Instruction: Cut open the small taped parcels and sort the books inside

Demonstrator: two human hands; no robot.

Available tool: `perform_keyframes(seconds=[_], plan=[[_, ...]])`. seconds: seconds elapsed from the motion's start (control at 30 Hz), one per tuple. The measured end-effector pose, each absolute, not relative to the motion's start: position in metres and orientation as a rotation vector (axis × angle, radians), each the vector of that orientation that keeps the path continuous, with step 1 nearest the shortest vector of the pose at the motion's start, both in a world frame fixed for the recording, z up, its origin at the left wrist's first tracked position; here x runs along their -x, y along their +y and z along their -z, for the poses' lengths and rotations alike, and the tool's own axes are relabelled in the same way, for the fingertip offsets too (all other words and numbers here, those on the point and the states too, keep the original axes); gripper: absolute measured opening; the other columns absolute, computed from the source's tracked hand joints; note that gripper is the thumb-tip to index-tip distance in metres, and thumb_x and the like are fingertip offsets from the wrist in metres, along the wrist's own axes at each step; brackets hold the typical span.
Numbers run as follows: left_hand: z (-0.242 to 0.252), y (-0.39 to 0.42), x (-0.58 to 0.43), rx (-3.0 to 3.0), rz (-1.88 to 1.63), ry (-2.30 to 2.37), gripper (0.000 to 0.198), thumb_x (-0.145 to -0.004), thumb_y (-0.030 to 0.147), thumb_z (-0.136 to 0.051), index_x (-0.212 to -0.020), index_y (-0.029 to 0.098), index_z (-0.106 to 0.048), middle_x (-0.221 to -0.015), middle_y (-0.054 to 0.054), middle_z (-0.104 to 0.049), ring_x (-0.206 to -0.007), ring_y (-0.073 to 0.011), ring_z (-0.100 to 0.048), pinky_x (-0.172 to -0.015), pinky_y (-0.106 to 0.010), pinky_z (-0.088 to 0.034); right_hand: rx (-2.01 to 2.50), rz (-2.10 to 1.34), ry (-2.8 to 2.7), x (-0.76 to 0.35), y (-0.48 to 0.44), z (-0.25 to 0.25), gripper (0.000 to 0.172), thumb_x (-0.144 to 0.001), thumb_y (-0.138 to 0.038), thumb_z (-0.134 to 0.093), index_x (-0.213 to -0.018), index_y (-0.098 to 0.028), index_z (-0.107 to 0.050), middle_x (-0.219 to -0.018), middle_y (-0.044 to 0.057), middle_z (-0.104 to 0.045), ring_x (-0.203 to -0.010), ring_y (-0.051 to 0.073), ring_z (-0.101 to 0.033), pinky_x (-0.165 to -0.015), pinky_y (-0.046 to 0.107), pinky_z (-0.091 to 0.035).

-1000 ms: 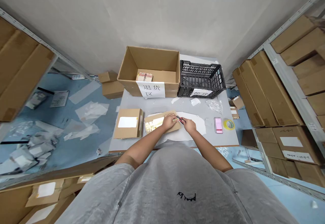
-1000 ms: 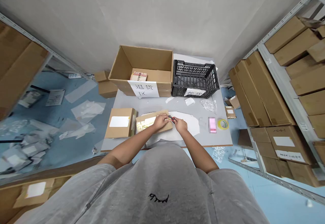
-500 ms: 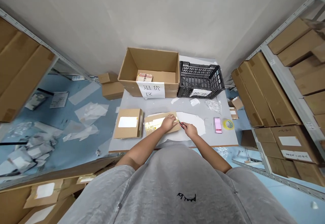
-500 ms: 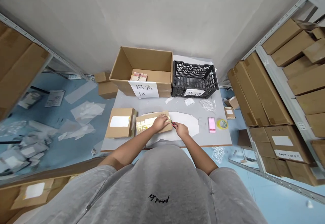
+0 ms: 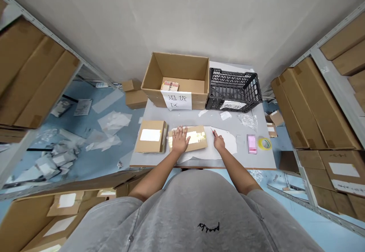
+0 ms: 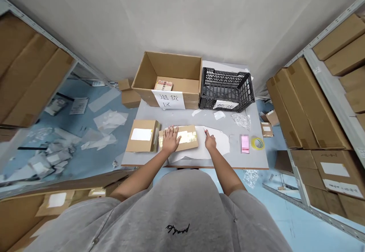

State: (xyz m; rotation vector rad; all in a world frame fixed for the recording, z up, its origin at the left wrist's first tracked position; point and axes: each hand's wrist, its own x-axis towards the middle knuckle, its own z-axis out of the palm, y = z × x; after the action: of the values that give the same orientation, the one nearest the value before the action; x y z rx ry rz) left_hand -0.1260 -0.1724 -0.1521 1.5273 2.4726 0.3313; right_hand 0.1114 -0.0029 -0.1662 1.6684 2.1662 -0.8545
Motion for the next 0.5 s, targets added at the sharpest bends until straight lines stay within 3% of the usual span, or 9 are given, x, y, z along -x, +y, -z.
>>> perform_keyframes(seconds=[0.17,0.27,0.37,0.43,0.5], plan=[[0.153,-0.166,0.130,-1.525,-0.338,2.417,0.070,-0.113,0.045,-0.044,-0.178,0.020,-0.037,-0.185,-0.015,-0.031,-0.174,-0.0347,-0.018,-0.141,-0.062,-0.007,-1.674,0.795,2.076,-0.084,0.001,0.201,0.069,-0.109,-0.024,-0.042,-0.178,-0.033,-0.038,-0.151,0.019,-0.055,-0.142,0.034,-0.054,-0.111,0.045,-0.046],[0.152,-0.167,0.134,-1.521,-0.351,2.384,0.073,-0.113,0.047,-0.044,-0.179,0.019,-0.034,-0.185,-0.016,-0.031,-0.175,-0.0345,-0.018,-0.141,-0.062,-0.008,-1.801,0.776,2.223,-0.078,0.004,0.203,0.065,-0.109,-0.030,-0.044,-0.174,-0.027,-0.045,-0.163,0.020,-0.048,-0.152,0.036,-0.046,-0.123,0.054,-0.038],[0.152,-0.183,0.132,-1.356,-0.386,2.497,0.077,-0.112,0.052,-0.047,-0.177,0.012,-0.034,-0.184,-0.022,-0.029,-0.174,-0.0376,-0.017,-0.140,-0.062,-0.014,-1.810,0.814,2.585,-0.074,-0.003,0.193,0.062,-0.112,-0.032,-0.035,-0.172,-0.022,-0.046,-0.175,0.019,-0.037,-0.162,0.032,-0.035,-0.130,0.049,-0.033],[0.154,-0.198,0.128,-1.135,-0.438,2.631,0.083,-0.111,0.054,-0.049,-0.176,0.006,-0.031,-0.183,-0.029,-0.027,-0.173,-0.0424,-0.020,-0.138,-0.063,-0.022,-1.683,0.923,2.726,-0.068,-0.016,0.185,0.062,-0.113,-0.035,-0.035,-0.173,-0.021,-0.044,-0.177,0.018,-0.035,-0.163,0.029,-0.036,-0.130,0.044,-0.035],[0.156,-0.210,0.126,-0.966,-0.505,2.695,0.090,-0.110,0.058,-0.051,-0.176,0.002,-0.026,-0.179,-0.034,-0.029,-0.168,-0.0461,-0.028,-0.133,-0.062,-0.033,-1.575,1.043,2.710,-0.059,-0.032,0.181,0.065,-0.112,-0.042,-0.040,-0.172,-0.018,-0.043,-0.172,0.020,-0.045,-0.158,0.030,-0.046,-0.127,0.043,-0.041]])
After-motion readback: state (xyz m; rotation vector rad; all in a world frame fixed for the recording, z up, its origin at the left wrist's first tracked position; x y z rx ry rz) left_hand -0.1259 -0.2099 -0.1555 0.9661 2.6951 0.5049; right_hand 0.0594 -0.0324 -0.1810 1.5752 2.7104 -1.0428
